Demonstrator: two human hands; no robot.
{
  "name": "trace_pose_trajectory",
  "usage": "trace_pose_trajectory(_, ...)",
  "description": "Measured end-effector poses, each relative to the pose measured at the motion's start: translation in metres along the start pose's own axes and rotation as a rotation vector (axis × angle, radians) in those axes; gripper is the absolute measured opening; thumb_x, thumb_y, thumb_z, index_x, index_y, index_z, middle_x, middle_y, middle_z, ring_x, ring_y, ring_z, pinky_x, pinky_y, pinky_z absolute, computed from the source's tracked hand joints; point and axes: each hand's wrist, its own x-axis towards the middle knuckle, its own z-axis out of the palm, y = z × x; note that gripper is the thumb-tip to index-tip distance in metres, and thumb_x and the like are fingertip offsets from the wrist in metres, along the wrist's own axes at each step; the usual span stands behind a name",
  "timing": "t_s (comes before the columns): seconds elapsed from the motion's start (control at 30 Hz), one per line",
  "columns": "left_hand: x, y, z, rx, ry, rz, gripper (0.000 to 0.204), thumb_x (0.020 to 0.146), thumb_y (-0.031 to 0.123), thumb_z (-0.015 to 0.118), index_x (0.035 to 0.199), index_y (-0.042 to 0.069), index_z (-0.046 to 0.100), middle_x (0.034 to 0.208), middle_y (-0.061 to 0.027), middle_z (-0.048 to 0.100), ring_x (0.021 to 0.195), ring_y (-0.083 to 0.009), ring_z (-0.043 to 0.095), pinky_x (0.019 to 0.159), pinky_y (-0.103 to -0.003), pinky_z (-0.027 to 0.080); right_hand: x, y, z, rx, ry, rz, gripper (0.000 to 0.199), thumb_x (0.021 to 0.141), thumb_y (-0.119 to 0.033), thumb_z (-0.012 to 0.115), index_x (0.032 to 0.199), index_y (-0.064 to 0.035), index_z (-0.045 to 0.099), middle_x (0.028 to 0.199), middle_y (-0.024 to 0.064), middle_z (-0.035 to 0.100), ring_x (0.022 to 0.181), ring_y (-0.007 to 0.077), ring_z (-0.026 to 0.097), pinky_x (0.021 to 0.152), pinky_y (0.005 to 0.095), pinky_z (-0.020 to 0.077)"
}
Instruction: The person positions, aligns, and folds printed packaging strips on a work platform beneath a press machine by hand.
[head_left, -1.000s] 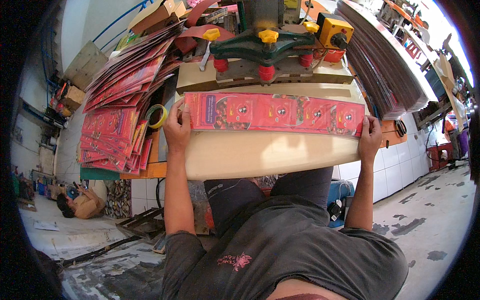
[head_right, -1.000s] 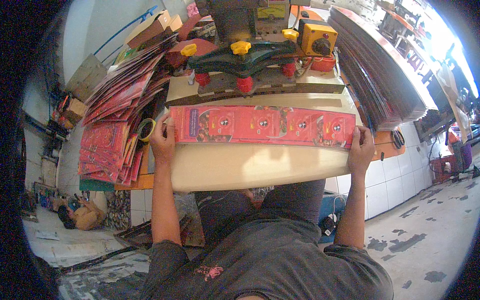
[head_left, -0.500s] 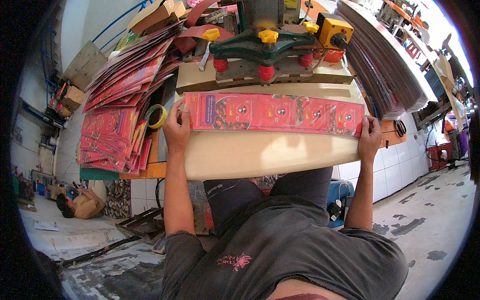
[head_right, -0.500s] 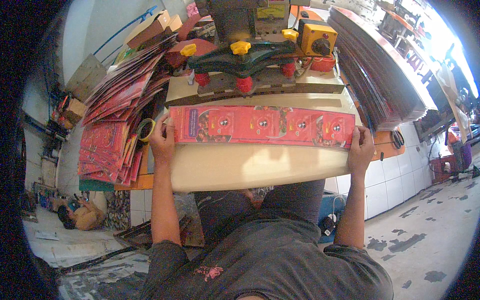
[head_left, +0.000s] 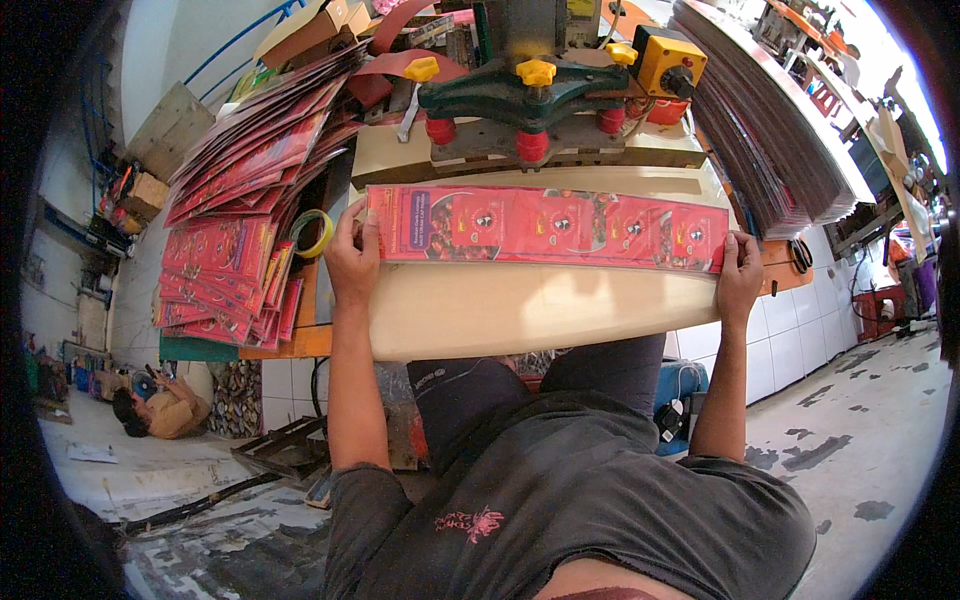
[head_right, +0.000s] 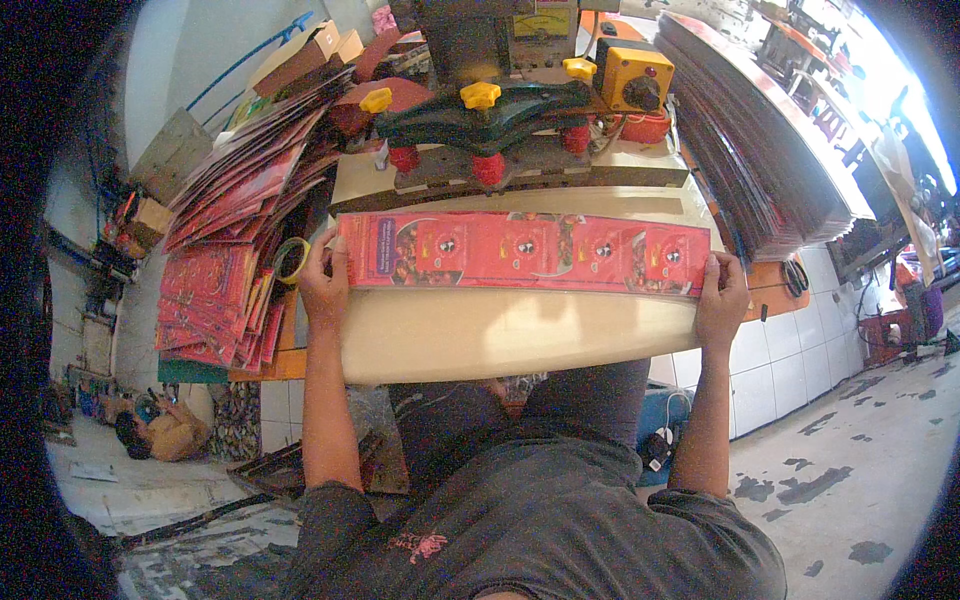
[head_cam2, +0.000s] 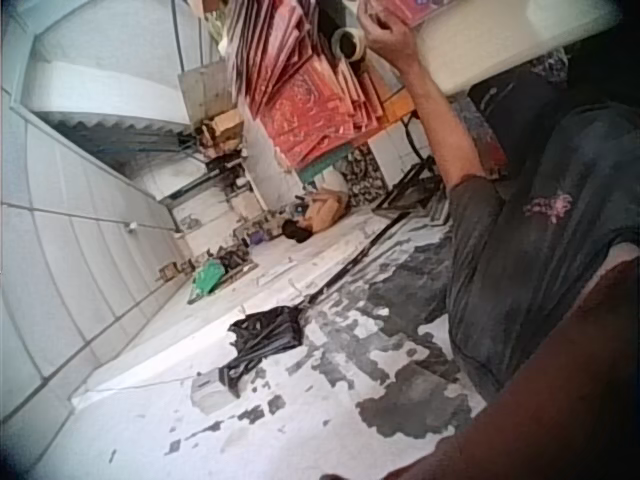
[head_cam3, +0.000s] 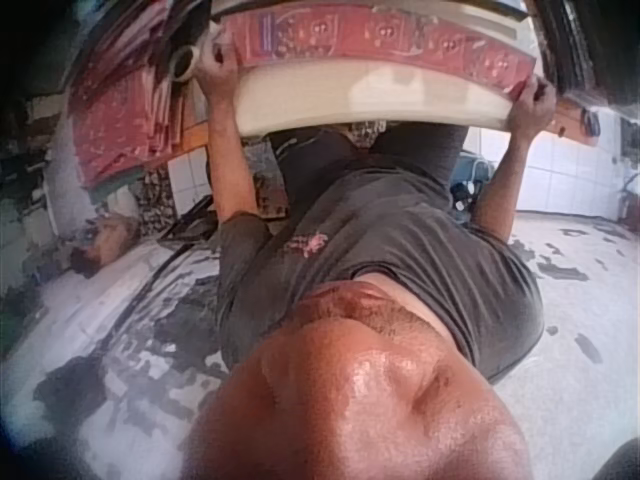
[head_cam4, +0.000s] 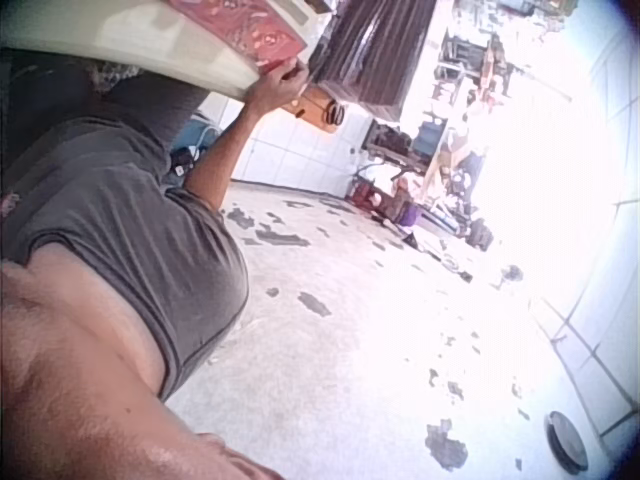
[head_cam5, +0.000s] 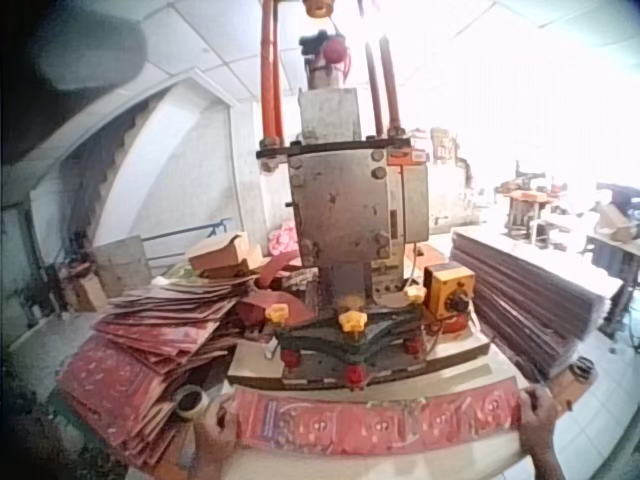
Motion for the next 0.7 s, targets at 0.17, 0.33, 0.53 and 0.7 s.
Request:
trace_pose_trajectory(0.17, 0.0006, -0.0002, 0.0009, -0.014, 0.019, 0.022, 0.035, 0.106, 0.027, 0.063, 0.127, -0.001, 0.069, 0.066, -0.0048, 0.055, 0.061, -0.0115, 0.05, 0.058, -0.03, 0.043, 0.0008, 0.0051, -0.0002, -0.021, 0.003, -0.028, 0.024, 0.111, -0.019, 0.056, 0.11, 0.0033, 0.065, 0.096, 0.0052, 0.07, 0.087, 0.0083, 0.064, 0.078, 0.0244, 0.0509)
trace_pose_trajectory(0.33, 0.0006, 0.002, -0.0003, 0.0, 0.009, 0.01, 0.034, 0.106, 0.026, 0.063, 0.127, -0.001, 0.069, 0.066, -0.0051, 0.056, 0.061, -0.0113, 0.051, 0.058, -0.029, 0.044, 0.0007, 0.0055, -0.0005, 0.015, 0.007, 0.016, 0.028, 0.109, -0.026, 0.06, 0.11, 0.0008, 0.068, 0.098, 0.0095, 0.072, 0.091, 0.0147, 0.067, 0.083, 0.0324, 0.0537)
trace_pose_trajectory(0.53, 0.0007, -0.0006, -0.001, 0.011, 0.021, 0.041, 0.035, 0.106, 0.027, 0.063, 0.127, -0.001, 0.069, 0.067, -0.0061, 0.058, 0.061, -0.0123, 0.053, 0.059, -0.03, 0.045, 0.0004, 0.0051, 0.0002, 0.033, 0.002, 0.026, 0.028, 0.109, -0.025, 0.06, 0.11, 0.0016, 0.068, 0.095, 0.0092, 0.072, 0.089, 0.0143, 0.066, 0.082, 0.032, 0.0534)
trace_pose_trajectory(0.7, -0.0009, -0.0006, -0.0013, 0.009, 0.019, 0.005, 0.034, 0.106, 0.027, 0.064, 0.127, 0.0, 0.069, 0.071, -0.0081, 0.064, 0.064, -0.0134, 0.058, 0.062, -0.031, 0.049, 0.0009, 0.0061, 0.0005, 0.037, 0.006, 0.009, 0.027, 0.109, -0.024, 0.06, 0.11, 0.002, 0.068, 0.096, 0.0093, 0.072, 0.091, 0.014, 0.066, 0.082, 0.0315, 0.0531)
